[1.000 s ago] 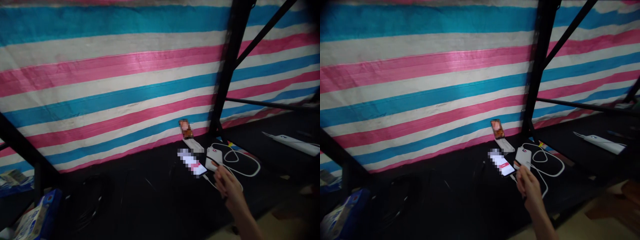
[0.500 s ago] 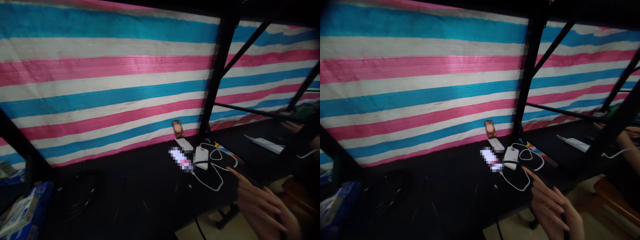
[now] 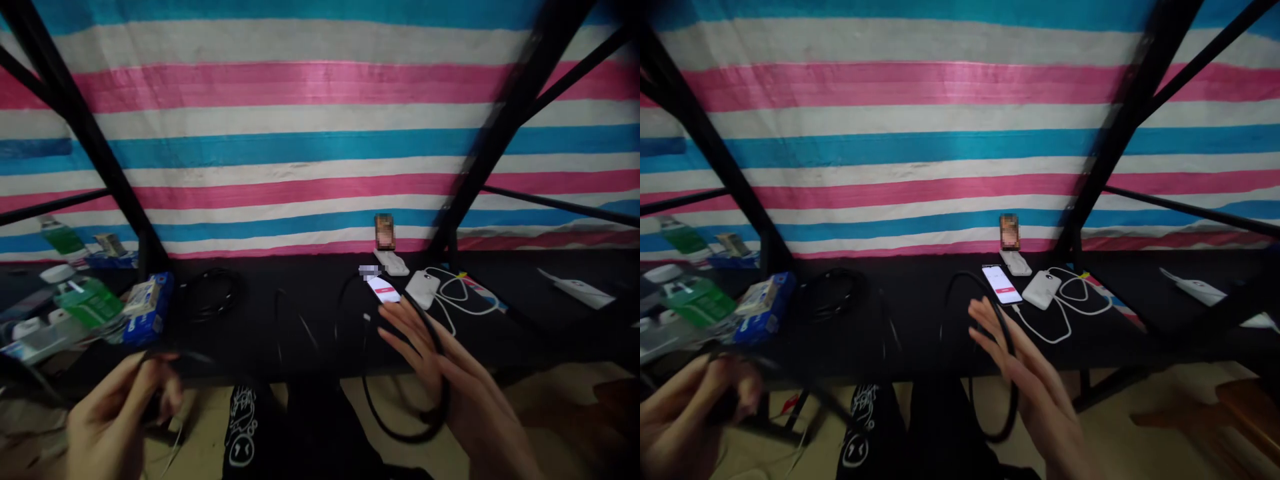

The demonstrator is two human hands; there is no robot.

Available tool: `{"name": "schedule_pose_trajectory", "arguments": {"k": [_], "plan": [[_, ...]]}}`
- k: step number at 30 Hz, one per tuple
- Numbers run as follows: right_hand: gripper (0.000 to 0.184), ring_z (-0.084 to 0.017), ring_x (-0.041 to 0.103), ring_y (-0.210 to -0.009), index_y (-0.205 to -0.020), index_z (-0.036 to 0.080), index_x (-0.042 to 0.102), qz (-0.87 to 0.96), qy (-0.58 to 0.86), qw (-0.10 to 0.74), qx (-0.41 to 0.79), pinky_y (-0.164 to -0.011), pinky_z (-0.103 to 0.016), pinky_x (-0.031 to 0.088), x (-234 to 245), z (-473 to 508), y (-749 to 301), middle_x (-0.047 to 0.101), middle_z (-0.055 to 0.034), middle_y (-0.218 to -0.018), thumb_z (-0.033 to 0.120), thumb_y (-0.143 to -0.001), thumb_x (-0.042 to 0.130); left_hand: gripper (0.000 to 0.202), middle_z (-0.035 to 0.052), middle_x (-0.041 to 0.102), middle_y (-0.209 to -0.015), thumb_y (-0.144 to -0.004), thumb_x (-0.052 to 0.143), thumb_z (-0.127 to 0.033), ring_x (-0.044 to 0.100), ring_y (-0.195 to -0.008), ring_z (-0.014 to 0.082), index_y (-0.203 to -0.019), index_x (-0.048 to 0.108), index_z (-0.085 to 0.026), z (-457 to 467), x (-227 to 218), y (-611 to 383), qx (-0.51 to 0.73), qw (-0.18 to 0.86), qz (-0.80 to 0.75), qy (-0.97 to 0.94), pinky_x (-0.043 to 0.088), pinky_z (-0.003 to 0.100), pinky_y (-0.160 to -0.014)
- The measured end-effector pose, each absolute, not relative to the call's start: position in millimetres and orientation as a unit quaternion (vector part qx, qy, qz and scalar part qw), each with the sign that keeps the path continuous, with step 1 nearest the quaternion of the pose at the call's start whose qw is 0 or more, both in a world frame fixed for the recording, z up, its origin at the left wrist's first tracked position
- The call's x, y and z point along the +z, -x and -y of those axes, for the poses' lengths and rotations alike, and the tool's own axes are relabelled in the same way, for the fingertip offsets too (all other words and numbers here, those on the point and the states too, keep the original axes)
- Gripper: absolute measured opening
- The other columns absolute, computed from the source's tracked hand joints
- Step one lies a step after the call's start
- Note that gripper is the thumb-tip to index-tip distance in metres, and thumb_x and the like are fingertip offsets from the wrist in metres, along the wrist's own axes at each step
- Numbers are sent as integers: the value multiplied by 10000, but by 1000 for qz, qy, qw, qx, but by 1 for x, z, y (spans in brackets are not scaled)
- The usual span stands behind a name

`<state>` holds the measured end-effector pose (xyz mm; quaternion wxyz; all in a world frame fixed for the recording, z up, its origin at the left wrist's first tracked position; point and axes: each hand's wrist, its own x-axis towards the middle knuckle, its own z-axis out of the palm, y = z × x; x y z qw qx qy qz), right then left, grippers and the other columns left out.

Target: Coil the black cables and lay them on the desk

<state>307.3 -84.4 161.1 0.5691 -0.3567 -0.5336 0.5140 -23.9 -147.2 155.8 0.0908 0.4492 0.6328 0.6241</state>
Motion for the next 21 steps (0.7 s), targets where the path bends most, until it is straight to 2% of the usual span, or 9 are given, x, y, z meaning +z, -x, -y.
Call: {"name": "schedule_pose_trajectory", "arguments": {"k": [2, 5, 7, 9, 10, 12, 15, 18, 21], "plan": [[438, -255, 380, -1292, -1272, 314, 503, 547, 316, 546, 551, -1014, -449, 373, 162, 75, -279, 418, -44, -1411, 390, -842, 526, 188, -38, 533, -465, -788, 568, -404, 460, -409, 101, -799, 659, -240, 140, 170, 6, 637, 185, -564, -491, 370, 215, -365], [484, -225, 416, -1270, -1341, 343, 399, 519, 248, 507, 642, -1033, -425, 342, 148, 61, -243, 437, -39, -1400, 417, -872, 488, 160, -48, 533, -448, -822, 552, -325, 458, -405, 71, -827, 670, -216, 124, 190, -20, 655, 182, -507, -530, 368, 183, -401], [586, -225, 540, -1150, -1396, 350, 289, 497, 229, 465, 696, -931, -392, 441, 137, 57, -222, 467, -71, -1372, 450, -861, 504, 164, -55, 539, -447, -835, 535, -301, 458, -395, 62, -829, 671, -209, 113, 196, -30, 650, 182, -497, -546, 364, 174, -402], [666, -203, 663, -901, -1429, 350, 187, 489, 213, 435, 726, -704, -317, 517, 131, 58, -207, 525, -111, -1305, 485, -856, 498, 168, -57, 552, -466, -840, 525, -286, 468, -405, 60, -835, 671, -206, 105, 194, -32, 642, 168, -502, -555, 374, 170, -415], [670, -171, 679, -738, -1435, 348, 160, 491, 204, 425, 733, -565, -261, 494, 130, 60, -202, 576, -123, -1233, 500, -864, 475, 163, -56, 562, -483, -838, 526, -277, 481, -423, 61, -841, 672, -205, 103, 191, -30, 640, 149, -510, -555, 387, 170, -435], [612, -86, 585, -469, -1436, 321, 182, 502, 204, 412, 733, -380, -172, 330, 134, 65, -197, 659, -117, -1036, 503, -896, 404, 154, -54, 579, -521, -830, 536, -265, 499, -462, 63, -866, 675, -207, 101, 180, -23, 632, 106, -541, -545, 406, 171, -478], [533, -19, 351, -321, -1390, 240, 344, 526, 250, 399, 708, -321, -149, 133, 145, 75, -197, 658, -53, -729, 489, -919, 344, 190, -56, 584, -547, -819, 549, -289, 476, -457, 66, -937, 676, -211, 101, 160, -7, 609, 87, -591, -522, 407, 184, -496], [568, -19, 258, -325, -1332, 165, 449, 572, 264, 412, 658, -324, -159, 157, 152, 81, -199, 619, -29, -615, 523, -908, 325, 216, -37, 615, -608, -800, 570, -326, 512, -505, 88, -935, 687, -205, 102, 141, 7, 592, 83, -618, -511, 442, 215, -581], [604, -37, 371, -404, -1331, 190, 455, 620, 266, 425, 603, -395, -164, 322, 153, 85, -193, 623, -15, -670, 472, -809, 564, 184, 5, 664, -751, -794, 581, -321, 601, -698, 139, -875, 696, -202, 103, 127, 24, 587, 65, -621, -516, 456, 257, -744]]}}
